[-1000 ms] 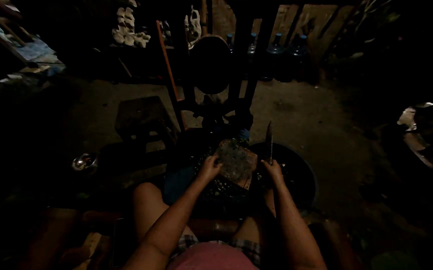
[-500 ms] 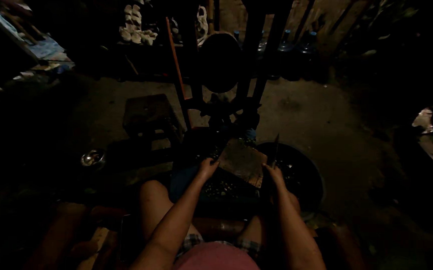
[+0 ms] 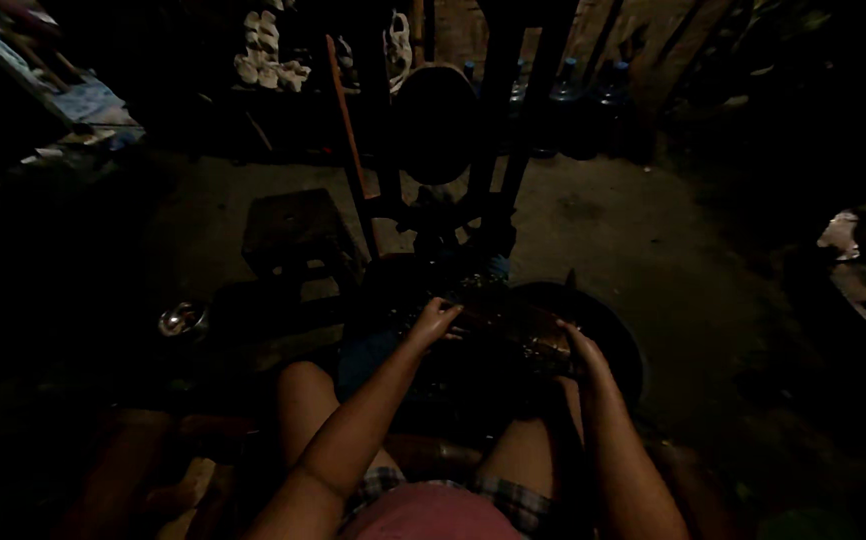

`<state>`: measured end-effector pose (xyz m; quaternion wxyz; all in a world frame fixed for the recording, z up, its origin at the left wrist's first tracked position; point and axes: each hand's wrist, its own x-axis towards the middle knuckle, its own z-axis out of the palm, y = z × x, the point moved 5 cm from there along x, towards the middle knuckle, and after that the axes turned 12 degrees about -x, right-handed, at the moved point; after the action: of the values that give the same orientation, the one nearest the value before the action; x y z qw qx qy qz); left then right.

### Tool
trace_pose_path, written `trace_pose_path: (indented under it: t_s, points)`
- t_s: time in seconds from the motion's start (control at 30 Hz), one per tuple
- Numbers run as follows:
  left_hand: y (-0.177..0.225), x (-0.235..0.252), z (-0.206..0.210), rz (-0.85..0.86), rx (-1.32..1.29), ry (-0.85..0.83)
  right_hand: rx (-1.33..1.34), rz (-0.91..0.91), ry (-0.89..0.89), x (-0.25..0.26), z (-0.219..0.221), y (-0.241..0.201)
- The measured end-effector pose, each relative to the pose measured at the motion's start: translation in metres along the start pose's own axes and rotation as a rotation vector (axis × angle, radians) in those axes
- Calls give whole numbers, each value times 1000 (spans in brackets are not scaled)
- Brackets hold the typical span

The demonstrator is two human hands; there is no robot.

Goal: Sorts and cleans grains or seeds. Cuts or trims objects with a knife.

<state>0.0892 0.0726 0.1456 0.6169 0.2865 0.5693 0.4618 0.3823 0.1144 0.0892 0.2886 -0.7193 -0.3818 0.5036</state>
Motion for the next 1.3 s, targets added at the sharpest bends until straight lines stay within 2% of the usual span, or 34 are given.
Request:
trace_pose_path:
  t_s: [0.13, 0.3, 0.4, 0.5, 0.6, 0.77, 0.83, 0.9, 0.97, 1.1, 1.2, 1.3]
  points:
    - [-20, 6, -3, -63, -95, -9, -132, 39, -8, -4, 1, 15]
    - [-24, 7, 3, -197, -110, -78, -71, -7, 13, 3, -1, 21]
    - [-29, 19, 13, -261, -150, -81, -108, -19, -36, 6, -1, 22]
    - [-16, 23, 38, -175, -189, -90, -318, -201, 41, 10, -21, 10]
    - [2, 28, 69, -59, -31, -151, -555, -371, 152, -7, -39, -16]
    - [18, 40, 113, 40, 131, -173, -682, -615, 160, -33, -24, -38]
    - [18, 40, 125, 52, 132, -174, -691, -534, 128, -22, -23, -28]
    - [16, 41, 128, 76, 171, -167, -634, -375, 122, -6, -34, -13]
    - [14, 42, 129, 96, 219, -166, -589, -306, 152, -2, -48, -10]
    - [8, 45, 136, 61, 178, -160, -592, -503, 197, -17, -47, -23]
    - [8, 46, 142, 44, 127, -130, -680, -385, 113, -2, -50, -14]
    - [10, 54, 144, 62, 123, -110, -597, -391, 250, -2, -69, -20]
